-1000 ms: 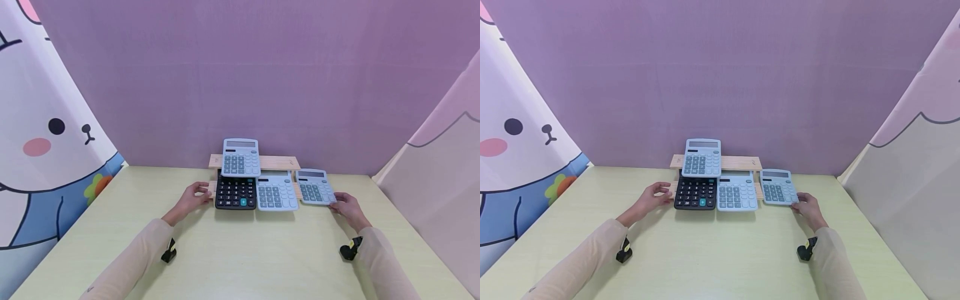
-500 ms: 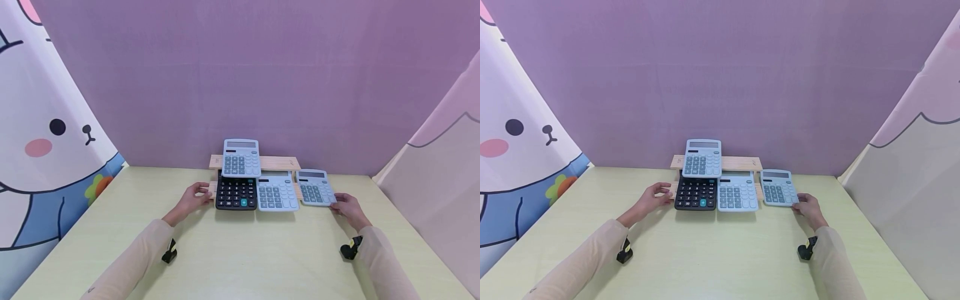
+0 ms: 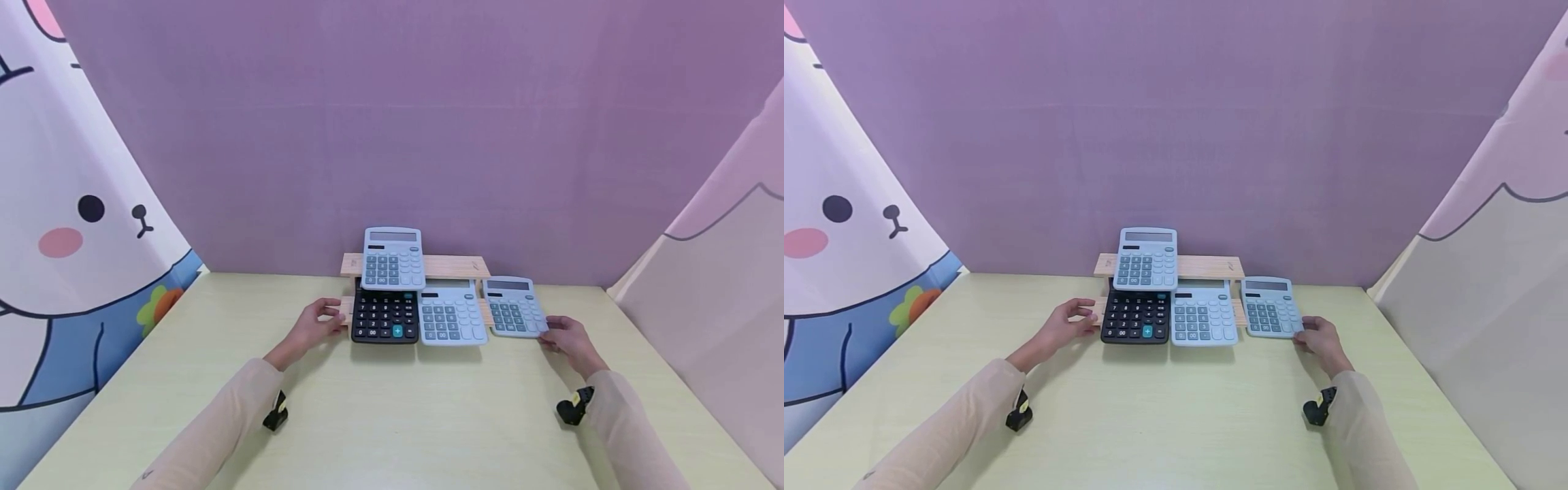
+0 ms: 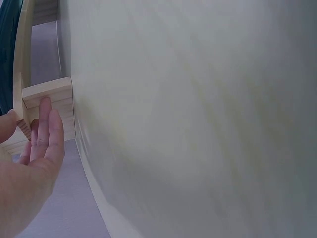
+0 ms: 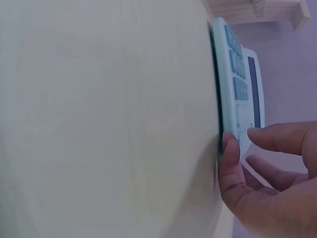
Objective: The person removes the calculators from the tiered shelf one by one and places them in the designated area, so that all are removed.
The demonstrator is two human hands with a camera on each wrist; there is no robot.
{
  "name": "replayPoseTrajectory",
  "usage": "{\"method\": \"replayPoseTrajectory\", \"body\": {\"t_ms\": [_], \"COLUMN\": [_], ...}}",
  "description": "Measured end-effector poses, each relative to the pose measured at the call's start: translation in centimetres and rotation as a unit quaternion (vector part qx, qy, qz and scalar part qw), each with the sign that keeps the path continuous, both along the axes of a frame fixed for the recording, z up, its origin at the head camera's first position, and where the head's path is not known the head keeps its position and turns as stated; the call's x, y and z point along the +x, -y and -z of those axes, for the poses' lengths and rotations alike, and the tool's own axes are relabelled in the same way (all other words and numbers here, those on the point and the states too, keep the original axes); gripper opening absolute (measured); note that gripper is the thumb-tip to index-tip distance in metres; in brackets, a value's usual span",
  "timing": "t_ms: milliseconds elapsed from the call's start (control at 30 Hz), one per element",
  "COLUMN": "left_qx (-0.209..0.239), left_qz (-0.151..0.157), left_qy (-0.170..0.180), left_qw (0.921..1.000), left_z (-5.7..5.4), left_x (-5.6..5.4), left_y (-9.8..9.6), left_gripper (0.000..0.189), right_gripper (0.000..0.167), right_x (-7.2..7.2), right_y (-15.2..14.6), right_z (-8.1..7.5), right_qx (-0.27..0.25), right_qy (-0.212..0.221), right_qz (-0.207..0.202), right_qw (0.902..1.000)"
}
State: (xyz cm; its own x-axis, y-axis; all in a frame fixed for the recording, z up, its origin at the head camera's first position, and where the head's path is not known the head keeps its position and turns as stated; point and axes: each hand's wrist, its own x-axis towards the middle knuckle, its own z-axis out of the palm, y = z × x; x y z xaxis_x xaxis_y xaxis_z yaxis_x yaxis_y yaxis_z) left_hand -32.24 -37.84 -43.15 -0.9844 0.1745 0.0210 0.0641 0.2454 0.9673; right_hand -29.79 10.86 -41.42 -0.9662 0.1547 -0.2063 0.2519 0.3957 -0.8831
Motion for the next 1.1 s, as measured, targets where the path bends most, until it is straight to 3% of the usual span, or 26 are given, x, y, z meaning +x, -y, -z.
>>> {"method": "replayPoseTrajectory", "body": {"t_ms": [200,467,1100], "left_qx": [0.001,0.004,-0.005], "left_qz": [-0.003,-0.003,-0.005], "left_qy": [0.002,0.002,0.005], "left_qw": [1.0000,1.0000,1.0000], "left_z": [0.0,-0.3,-0.4], "left_x": [0.0,0.2,0.2], "left_y": [0.1,0.0,-0.1], "left_gripper": [0.042,0.043,0.044], "right_gripper": [0.059,0.057,0.050], "right_x": [0.2,0.5,0.5], "right_y": [0.3,0.8,4.5], "right_z": [-0.9,-1.8,-3.0], "right_qx": [0.028,0.029,-0.015], "right_qy": [0.003,-0.023,-0.072], "right_qz": [0.002,-0.026,-0.055], "right_qw": [0.9996,0.9990,0.9958]}}
